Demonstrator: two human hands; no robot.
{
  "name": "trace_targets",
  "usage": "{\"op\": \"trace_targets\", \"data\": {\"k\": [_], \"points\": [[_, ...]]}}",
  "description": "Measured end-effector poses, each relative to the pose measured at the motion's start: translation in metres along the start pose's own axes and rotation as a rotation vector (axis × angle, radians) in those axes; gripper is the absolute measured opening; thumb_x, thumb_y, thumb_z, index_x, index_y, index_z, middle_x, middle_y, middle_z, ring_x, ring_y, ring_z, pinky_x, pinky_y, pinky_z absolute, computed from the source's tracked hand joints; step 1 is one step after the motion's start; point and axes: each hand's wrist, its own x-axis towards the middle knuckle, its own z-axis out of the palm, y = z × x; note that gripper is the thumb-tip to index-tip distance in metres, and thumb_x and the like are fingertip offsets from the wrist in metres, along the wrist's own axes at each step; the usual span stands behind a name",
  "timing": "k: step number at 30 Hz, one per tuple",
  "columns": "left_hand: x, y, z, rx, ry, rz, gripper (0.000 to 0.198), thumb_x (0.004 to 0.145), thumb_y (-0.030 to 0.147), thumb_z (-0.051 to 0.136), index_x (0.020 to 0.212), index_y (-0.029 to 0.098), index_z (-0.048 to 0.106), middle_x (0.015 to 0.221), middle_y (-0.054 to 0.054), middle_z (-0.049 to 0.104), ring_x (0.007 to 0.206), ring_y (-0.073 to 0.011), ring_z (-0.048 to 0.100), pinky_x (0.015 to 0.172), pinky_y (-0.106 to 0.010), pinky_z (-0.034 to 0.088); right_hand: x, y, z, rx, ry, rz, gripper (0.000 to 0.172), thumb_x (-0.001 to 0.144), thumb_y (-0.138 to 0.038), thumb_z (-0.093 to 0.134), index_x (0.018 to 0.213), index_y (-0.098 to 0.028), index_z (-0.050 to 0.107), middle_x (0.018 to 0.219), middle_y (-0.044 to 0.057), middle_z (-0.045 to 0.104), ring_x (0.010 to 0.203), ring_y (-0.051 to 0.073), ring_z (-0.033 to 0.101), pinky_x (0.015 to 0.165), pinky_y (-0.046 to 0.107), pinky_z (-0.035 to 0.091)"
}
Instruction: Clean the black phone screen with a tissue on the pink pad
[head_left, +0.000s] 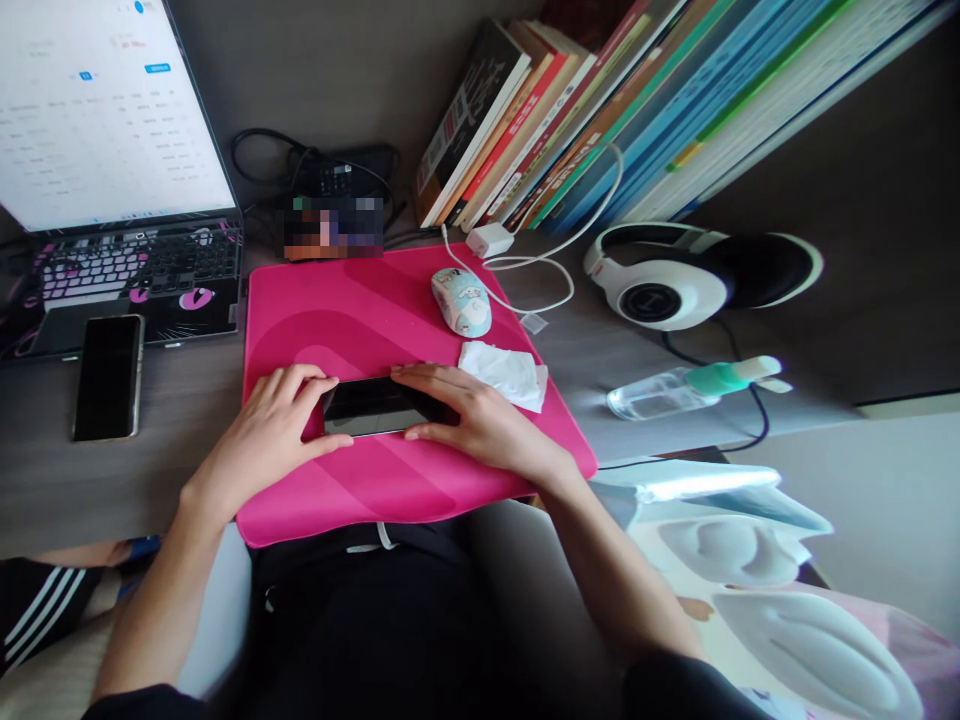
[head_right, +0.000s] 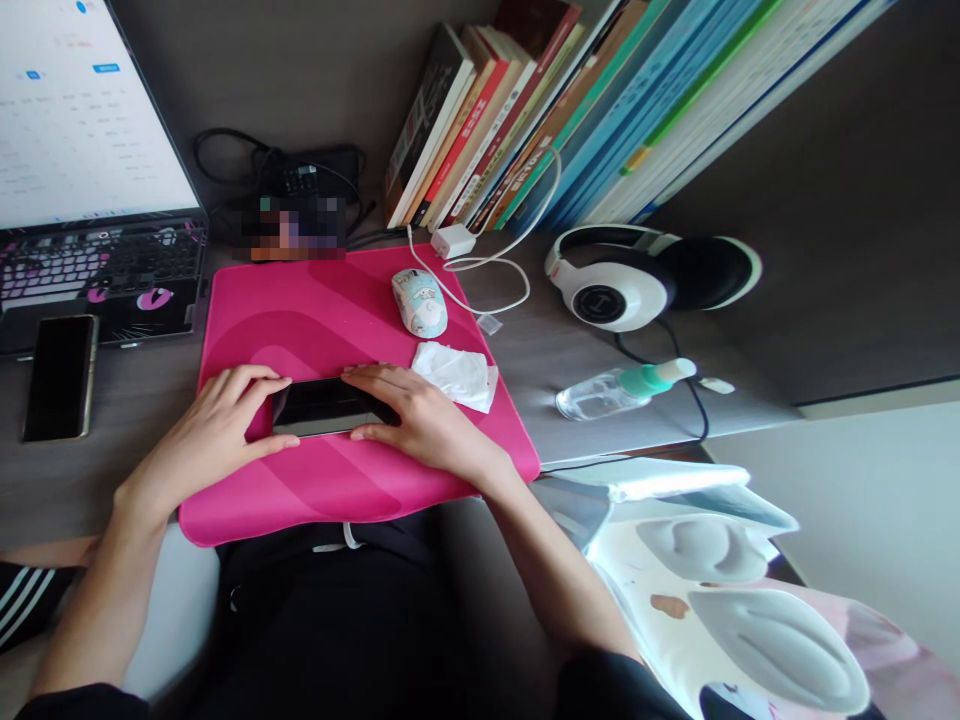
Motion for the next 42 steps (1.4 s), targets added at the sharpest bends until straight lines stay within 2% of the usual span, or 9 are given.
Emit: {"op": "trace_targets", "data": {"k": [15,23,29,35,42], "points": [[0.000,0.001,-0.001,0.022,-0.005,0.003,0.063,0.099,0.063,0.063,0.148,0.024,0.051,0.145,-0.014,0.056,0.135,-0.0352,0.056,0.115,-0.056,0.045,-0.001,-0.001,0.000,-0.007,-0.009,0.011,0.065,0.098,-0.040,0.074,0.159,-0.032,0.050,0.159,0.009,0.059,0.146,0.031,0.056,0.124,0.057,0.046],[0.001,-0.003,0.001,-0.012,0.013,-0.001,0.065,0.098,0.064,0.063,0.149,0.026,0.052,0.144,-0.014,0.056,0.133,-0.0367,0.056,0.114,-0.056,0.046,-0.007,-0.004,-0.010,-0.066,-0.024,0.037,0.073,0.100,-0.042,0.071,0.166,-0.035,0.039,0.165,0.010,0.050,0.152,0.032,0.050,0.126,0.057,0.043],[0.000,-0.004,0.003,0.003,0.022,0.010,0.066,0.098,0.067,0.062,0.149,0.026,0.052,0.144,-0.014,0.056,0.132,-0.0371,0.057,0.113,-0.056,0.047,-0.014,-0.003,-0.019,-0.100,-0.027,0.091,0.069,0.101,-0.043,0.069,0.164,-0.034,0.041,0.156,0.011,0.059,0.141,0.033,0.061,0.121,0.056,0.050],[0.000,-0.002,0.002,0.039,0.003,0.001,0.067,0.098,0.066,0.061,0.148,0.023,0.050,0.145,-0.015,0.055,0.135,-0.0357,0.055,0.114,-0.055,0.046,-0.012,0.000,-0.018,-0.118,-0.016,0.080,0.068,0.100,-0.042,0.071,0.162,-0.031,0.045,0.153,0.012,0.062,0.139,0.033,0.063,0.118,0.055,0.053],[-0.001,-0.003,0.003,0.023,0.004,-0.008,0.066,0.098,0.065,0.063,0.148,0.025,0.051,0.146,-0.014,0.055,0.135,-0.0359,0.055,0.114,-0.056,0.047,-0.012,-0.001,-0.018,-0.157,0.004,0.041,0.066,0.100,-0.041,0.070,0.162,-0.031,0.047,0.147,0.012,0.067,0.134,0.034,0.067,0.113,0.056,0.057]]}}
